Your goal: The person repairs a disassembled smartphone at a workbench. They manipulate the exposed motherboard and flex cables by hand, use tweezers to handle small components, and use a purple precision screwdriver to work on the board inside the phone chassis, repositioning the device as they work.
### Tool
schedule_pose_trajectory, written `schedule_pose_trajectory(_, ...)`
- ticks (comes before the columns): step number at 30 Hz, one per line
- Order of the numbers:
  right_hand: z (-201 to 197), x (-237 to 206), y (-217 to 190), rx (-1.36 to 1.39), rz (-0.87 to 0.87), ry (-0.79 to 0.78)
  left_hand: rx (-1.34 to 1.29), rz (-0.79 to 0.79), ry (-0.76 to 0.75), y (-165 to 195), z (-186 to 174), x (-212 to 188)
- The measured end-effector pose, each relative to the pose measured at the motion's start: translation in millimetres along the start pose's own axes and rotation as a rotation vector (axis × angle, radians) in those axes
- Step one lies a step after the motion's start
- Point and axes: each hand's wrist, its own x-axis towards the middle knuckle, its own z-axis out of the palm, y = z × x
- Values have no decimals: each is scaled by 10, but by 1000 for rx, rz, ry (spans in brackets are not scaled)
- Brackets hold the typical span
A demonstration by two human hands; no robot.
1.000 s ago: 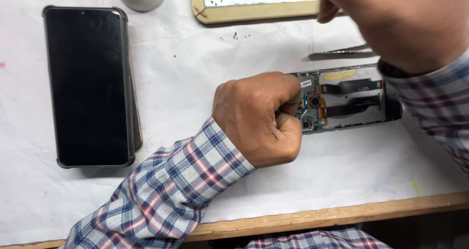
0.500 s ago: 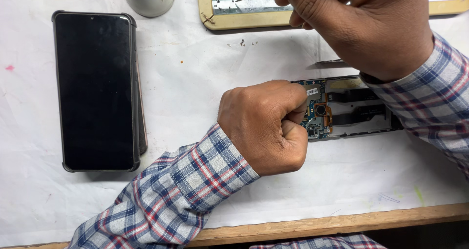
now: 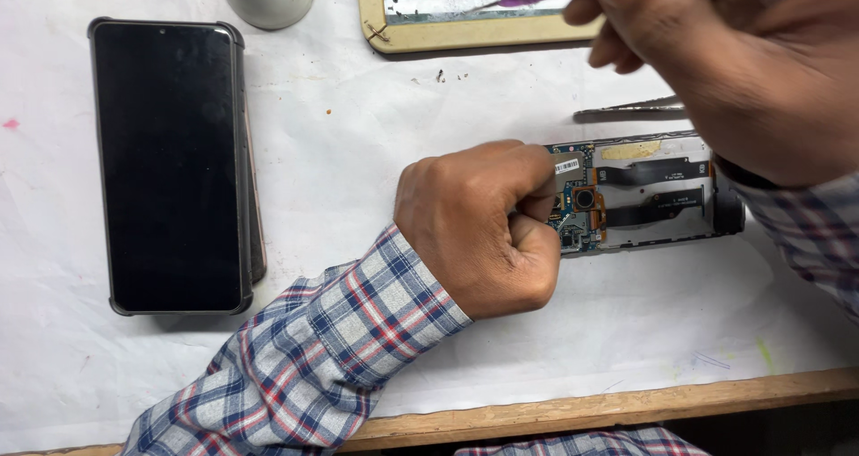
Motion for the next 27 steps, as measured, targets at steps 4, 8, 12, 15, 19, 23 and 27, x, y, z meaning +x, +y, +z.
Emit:
schedule_pose_trajectory(4, -49, -314, 6, 51, 150, 41, -22, 11, 62, 7, 6, -19)
schedule_pose_trajectory(8, -125, -849, 175, -10, 241, 119, -31, -34, 106, -23, 11, -33)
schedule_pose_trajectory(12, -356, -1295, 801, 150, 182, 23, -100, -47, 133, -97, 19, -11)
schedule_pose_trajectory(15, -380, -1557, 1229, 557, 168, -56, -102, -50, 132, -113, 22, -29)
schedule_pose_trajectory(19, -315, -1899, 1039, 250, 200, 75, -101, -55, 120, -114, 31, -36)
schedule_pose_trajectory(23, -160, -1960, 387, 77, 303, 137, -96, -58, 120, -118, 31, -31)
schedule_pose_trajectory(27, -58, -1761, -1, 12, 346, 166, -85, -56, 122, -126, 33, -23)
